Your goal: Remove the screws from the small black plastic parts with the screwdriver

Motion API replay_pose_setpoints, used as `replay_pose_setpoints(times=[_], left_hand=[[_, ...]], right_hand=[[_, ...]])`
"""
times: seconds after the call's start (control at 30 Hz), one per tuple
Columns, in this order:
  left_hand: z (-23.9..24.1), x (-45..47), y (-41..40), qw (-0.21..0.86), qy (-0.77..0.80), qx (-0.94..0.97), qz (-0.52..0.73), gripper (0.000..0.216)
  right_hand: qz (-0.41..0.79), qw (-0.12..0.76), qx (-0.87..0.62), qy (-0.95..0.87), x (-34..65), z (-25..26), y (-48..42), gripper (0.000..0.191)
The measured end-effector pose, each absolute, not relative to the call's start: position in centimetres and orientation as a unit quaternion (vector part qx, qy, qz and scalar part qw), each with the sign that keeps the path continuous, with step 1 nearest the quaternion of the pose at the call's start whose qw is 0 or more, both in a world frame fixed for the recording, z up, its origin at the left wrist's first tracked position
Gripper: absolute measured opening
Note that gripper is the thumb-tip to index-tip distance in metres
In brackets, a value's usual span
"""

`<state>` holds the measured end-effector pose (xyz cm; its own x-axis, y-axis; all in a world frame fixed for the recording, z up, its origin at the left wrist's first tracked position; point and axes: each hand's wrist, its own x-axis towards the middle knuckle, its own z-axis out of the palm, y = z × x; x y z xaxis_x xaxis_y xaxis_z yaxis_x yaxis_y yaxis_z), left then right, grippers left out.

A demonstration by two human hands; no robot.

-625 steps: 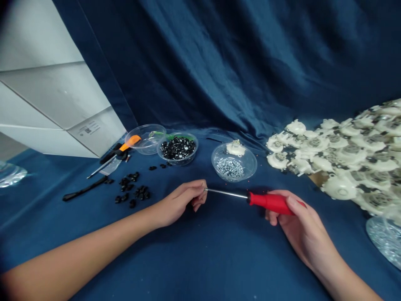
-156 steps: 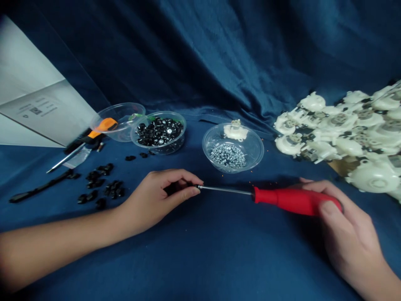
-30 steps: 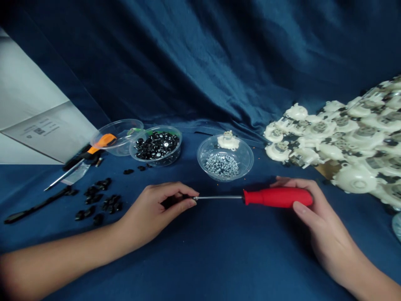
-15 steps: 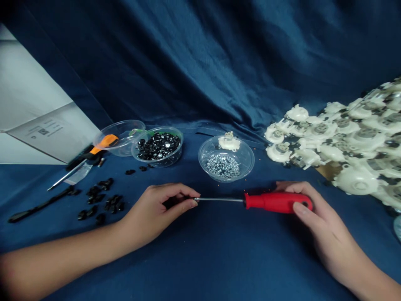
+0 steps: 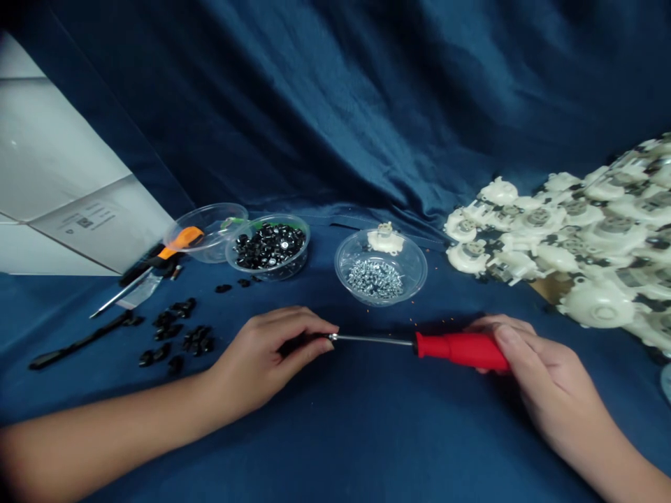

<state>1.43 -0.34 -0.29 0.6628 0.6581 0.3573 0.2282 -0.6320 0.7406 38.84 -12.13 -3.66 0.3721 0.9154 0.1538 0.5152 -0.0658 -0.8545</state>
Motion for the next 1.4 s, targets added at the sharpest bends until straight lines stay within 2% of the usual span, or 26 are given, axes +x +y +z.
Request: replay_pose_setpoints(times=[0.23,0.4,0.53,0.7,0.83,0.97,1.17,1.33,1.4], left_hand=[[0.4,1.0,-0.7,0.114,0.131,0.921,0.349,0.015],[1.6,0.6,-0.9,-0.054,0.076,0.932,0.350,0.022],[2.7,-0.2,-0.1,-0.113,0.051,0.930,0.347,0.029],[5.8,-1.2,3.8,-0.044,0.197,0.913,0.354,0.017],[8.9,-1.9,8.6,-0.021,0.305,0.890,0.339,0.017],[10.5,-2.7,10.9,0.046,0.365,0.883,0.292,0.040],[11.4,-5.3,6.8,0.076,0.434,0.861,0.255,0.038],[10.9,-10.4,2.0,0.134,0.428,0.884,0.131,0.035],[9.7,-12.6,0.5,0.118,0.419,0.898,0.066,0.040]], right_hand=[[0.320,0.471,-0.676,-0.468,39.1,-4.1,-11.6,0.062],[0.329,0.491,-0.669,-0.451,37.8,-3.3,-10.9,0.070],[0.334,0.507,-0.647,-0.461,36.8,-2.5,-10.6,0.071],[0.325,0.539,-0.636,-0.446,36.3,-2.1,-10.3,0.073],[0.326,0.550,-0.623,-0.451,36.1,-2.0,-10.2,0.071],[0.321,0.556,-0.612,-0.462,35.7,-1.7,-10.2,0.070],[0.319,0.573,-0.583,-0.479,35.8,-1.5,-10.5,0.061],[0.351,0.588,-0.551,-0.476,36.1,-2.2,-11.0,0.059],[0.374,0.585,-0.533,-0.484,35.9,-2.3,-11.3,0.059]])
